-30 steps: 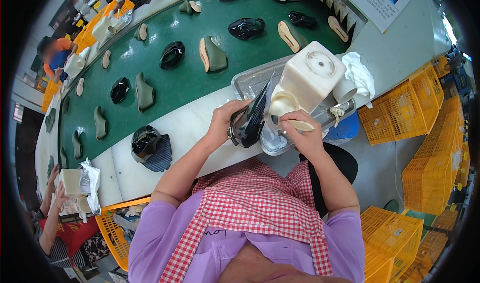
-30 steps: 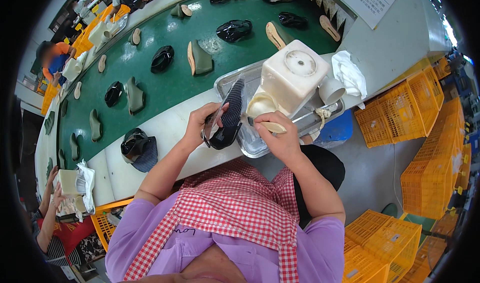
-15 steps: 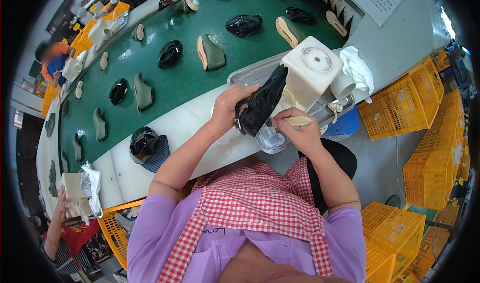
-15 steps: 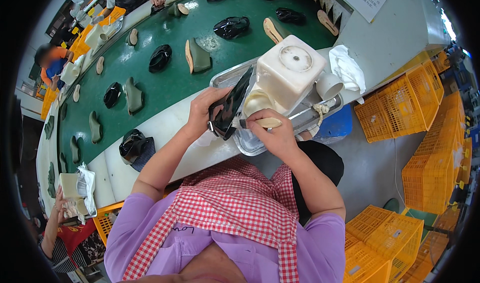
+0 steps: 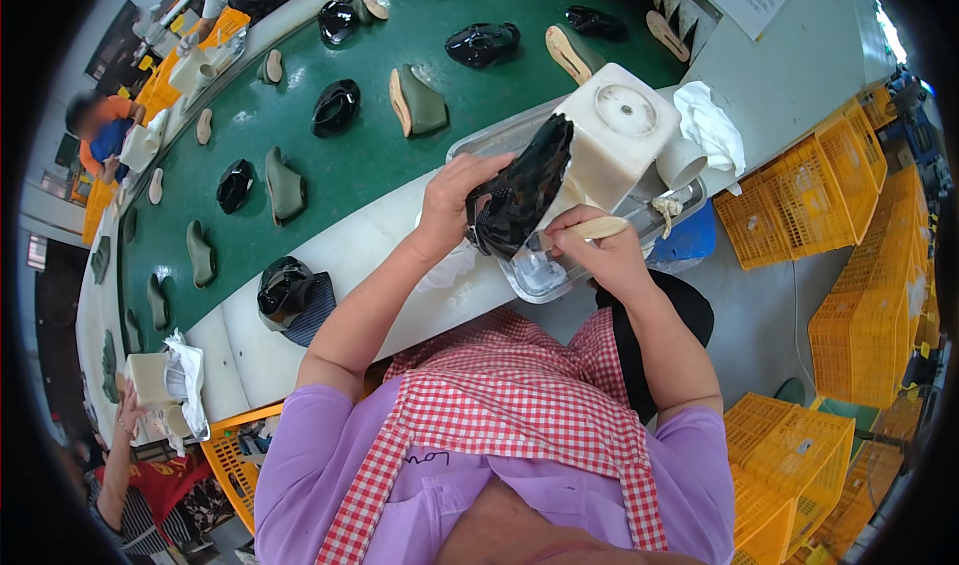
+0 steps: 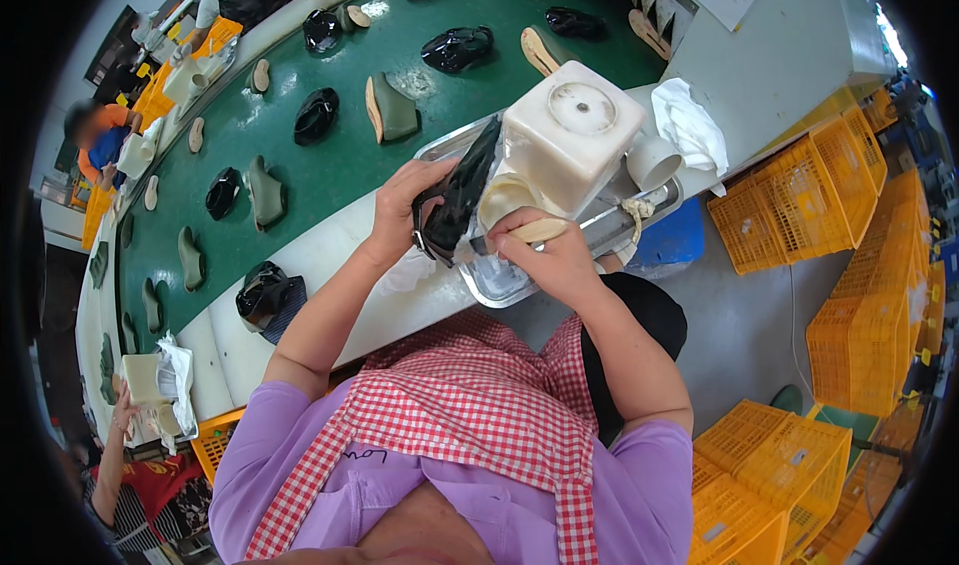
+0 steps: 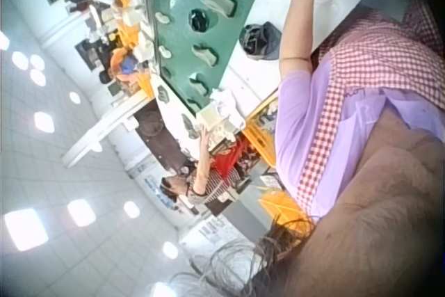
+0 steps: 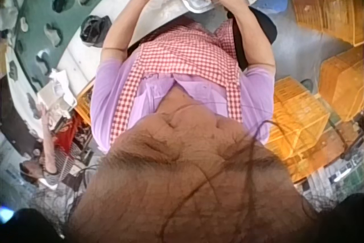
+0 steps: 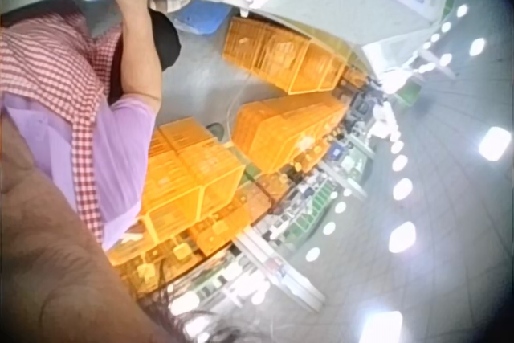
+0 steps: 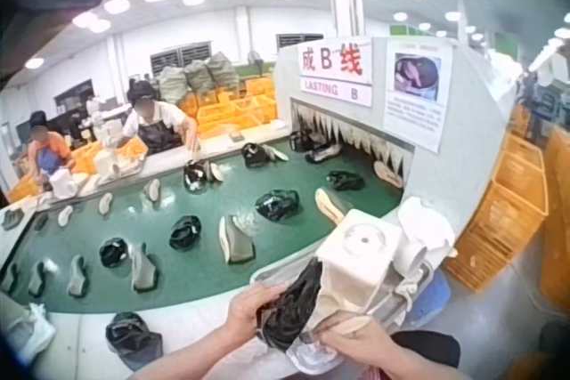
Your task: Applying white adhesive glue to the interior and edges of shoe components using a brush on a manufacturing line.
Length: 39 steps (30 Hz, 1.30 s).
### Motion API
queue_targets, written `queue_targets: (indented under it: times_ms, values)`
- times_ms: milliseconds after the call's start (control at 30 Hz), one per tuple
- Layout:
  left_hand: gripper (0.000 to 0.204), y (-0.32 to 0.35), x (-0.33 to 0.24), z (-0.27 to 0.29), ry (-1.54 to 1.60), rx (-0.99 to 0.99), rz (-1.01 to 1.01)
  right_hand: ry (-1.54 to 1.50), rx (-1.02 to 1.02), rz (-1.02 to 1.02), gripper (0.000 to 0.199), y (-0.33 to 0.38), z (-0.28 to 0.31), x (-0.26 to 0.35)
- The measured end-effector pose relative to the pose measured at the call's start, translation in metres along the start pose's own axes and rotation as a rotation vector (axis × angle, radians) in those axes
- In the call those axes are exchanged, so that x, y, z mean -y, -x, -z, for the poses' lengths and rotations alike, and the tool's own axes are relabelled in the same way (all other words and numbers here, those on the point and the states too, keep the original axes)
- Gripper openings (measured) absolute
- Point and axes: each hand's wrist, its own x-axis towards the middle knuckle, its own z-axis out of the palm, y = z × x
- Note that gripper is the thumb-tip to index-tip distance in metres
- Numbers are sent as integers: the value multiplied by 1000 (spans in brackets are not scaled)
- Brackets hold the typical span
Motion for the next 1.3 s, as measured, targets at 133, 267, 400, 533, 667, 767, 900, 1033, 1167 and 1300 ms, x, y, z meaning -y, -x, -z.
queue_targets:
  times_ms: [133,267,400,533,667,767,900,1033,1167,1300]
  values:
    - [46,3,-1,2,57,21,45,300,-161,230,12,-9,2,-13]
    - [46,9,-4,5,155,15,239,326,-217,279,12,-8,7,-13]
    - [54,9,-19,30,597,-24,684,207,-296,213,12,-2,10,-2]
    - [48,12,-25,52,522,-1,618,86,-416,273,11,3,12,1]
    - [41,14,-35,74,922,39,892,102,-494,403,11,1,12,3]
    - [48,26,-24,78,1087,18,1146,183,-456,464,12,0,10,8]
    - [48,38,-27,74,1369,98,1386,464,-267,697,14,-8,3,14]
    - [47,37,-42,55,1442,47,1521,516,-106,815,17,-13,-10,26]
    - [50,52,-34,45,1587,78,1578,531,-28,891,17,-18,-19,30]
    - [45,53,-41,41,1501,170,1550,534,31,817,17,-23,-22,26]
